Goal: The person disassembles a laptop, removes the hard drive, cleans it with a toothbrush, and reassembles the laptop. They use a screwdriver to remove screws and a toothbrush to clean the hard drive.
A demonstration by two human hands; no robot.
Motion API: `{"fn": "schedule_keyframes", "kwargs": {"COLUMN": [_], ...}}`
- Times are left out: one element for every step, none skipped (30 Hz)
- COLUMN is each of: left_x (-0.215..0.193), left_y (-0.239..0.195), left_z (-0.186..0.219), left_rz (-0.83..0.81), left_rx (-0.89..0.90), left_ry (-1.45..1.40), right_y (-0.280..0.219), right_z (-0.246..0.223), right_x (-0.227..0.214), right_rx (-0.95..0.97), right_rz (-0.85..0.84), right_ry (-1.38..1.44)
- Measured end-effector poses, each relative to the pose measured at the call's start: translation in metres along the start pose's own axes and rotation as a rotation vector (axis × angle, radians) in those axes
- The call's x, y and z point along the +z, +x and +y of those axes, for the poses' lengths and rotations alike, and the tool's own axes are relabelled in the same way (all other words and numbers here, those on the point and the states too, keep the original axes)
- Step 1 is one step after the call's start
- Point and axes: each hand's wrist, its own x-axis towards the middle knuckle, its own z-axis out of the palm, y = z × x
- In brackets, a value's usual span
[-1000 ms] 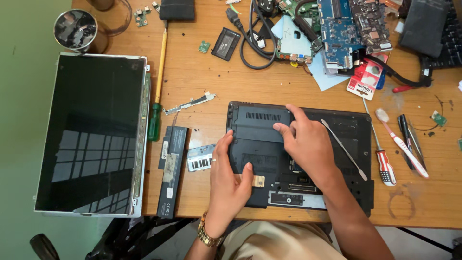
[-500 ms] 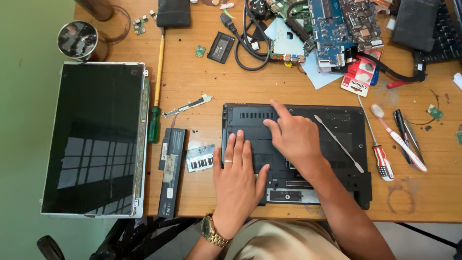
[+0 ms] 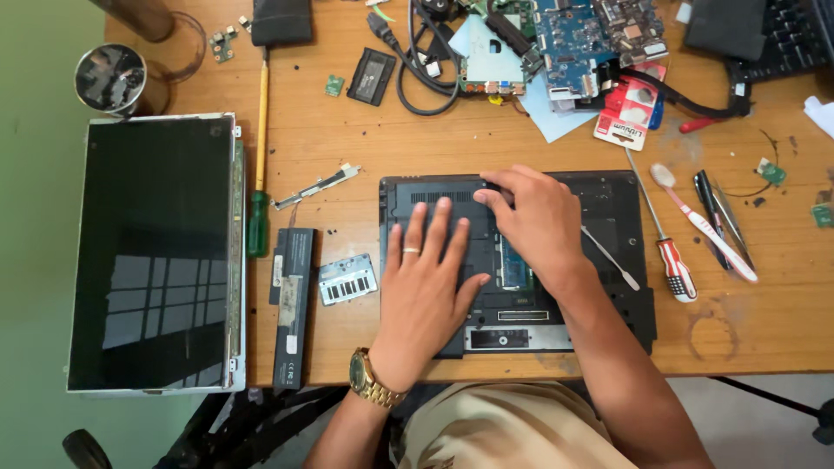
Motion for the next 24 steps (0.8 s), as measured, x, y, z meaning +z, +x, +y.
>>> {"fn": "schedule_keyframes", "kwargs": {"left_x": [0.002, 0.005, 0.006, 0.007, 0.008, 0.009, 0.01, 0.01, 0.01, 0.008, 0.006, 0.004, 0.002, 0.0, -0.003, -0.006, -0.007, -0.008, -0.007, -0.005, -0.002, 0.0, 0.001, 0.002], "left_y": [0.002, 0.004, 0.005, 0.005, 0.005, 0.005, 0.004, 0.004, 0.005, 0.006, 0.007, 0.008, 0.009, 0.013, 0.018, 0.023, 0.028, 0.034, 0.04, 0.043, 0.045, 0.049, 0.052, 0.054], "left_z": [0.002, 0.004, 0.006, 0.008, 0.009, 0.01, 0.01, 0.01, 0.01, 0.008, 0.006, 0.004, 0.001, -0.003, -0.006, -0.011, -0.015, -0.019, -0.023, -0.025, -0.024, -0.024, -0.024, -0.024], "left_rz": [-0.011, -0.02, -0.023, -0.028, -0.033, -0.033, -0.032, -0.031, -0.026, -0.018, -0.011, -0.03, -0.048, -0.065, -0.111, -0.154, -0.198, -0.115, -0.034, 0.042, 0.009, -0.016, -0.041, -0.038], "left_rx": [0.02, 0.043, 0.036, 0.027, 0.018, 0.017, 0.017, 0.013, 0.02, 0.027, 0.033, 0.027, 0.021, 0.02, -0.018, -0.058, -0.097, -0.041, 0.016, 0.071, 0.058, 0.047, 0.035, 0.029], "left_ry": [-0.001, -0.003, 0.015, 0.031, 0.047, 0.051, 0.054, 0.059, 0.037, 0.017, -0.002, -0.022, -0.042, -0.061, -0.091, -0.119, -0.148, -0.071, 0.005, 0.081, 0.042, 0.009, -0.024, -0.015], "right_y": [0.0, 0.001, 0.002, 0.002, 0.001, 0.0, -0.002, -0.004, -0.006, -0.009, -0.012, -0.017, -0.022, -0.025, -0.028, -0.03, -0.03, -0.032, -0.033, -0.034, -0.036, -0.034, -0.032, -0.03], "right_z": [-0.001, -0.001, -0.001, -0.001, -0.001, -0.001, 0.0, 0.001, 0.003, 0.004, 0.004, 0.004, 0.004, 0.003, 0.002, 0.0, -0.001, -0.001, 0.0, 0.0, 0.001, 0.001, 0.0, -0.001], "right_x": [0.0, -0.001, -0.001, -0.001, -0.001, -0.001, -0.001, -0.003, -0.004, -0.006, -0.007, -0.008, -0.007, -0.006, -0.005, -0.004, -0.003, -0.002, -0.001, -0.001, -0.001, -0.002, -0.002, -0.004], "right_rx": [0.019, 0.039, 0.059, 0.038, 0.018, -0.006, 0.013, 0.03, 0.046, -0.015, -0.075, -0.131, -0.175, -0.219, -0.262, -0.28, -0.298, -0.313, -0.315, -0.316, -0.317, -0.31, -0.303, -0.294], "right_rz": [-0.018, -0.032, -0.046, -0.034, -0.022, -0.014, -0.036, -0.06, -0.085, -0.069, -0.052, -0.039, -0.043, -0.041, -0.039, -0.036, -0.034, -0.036, -0.039, -0.049, -0.058, -0.07, -0.083, -0.095], "right_ry": [-0.006, -0.014, -0.022, -0.011, 0.001, 0.014, 0.037, 0.062, 0.086, 0.09, 0.094, 0.098, 0.027, -0.044, -0.114, -0.139, -0.164, -0.191, -0.198, -0.203, -0.208, -0.2, -0.193, -0.19]}}
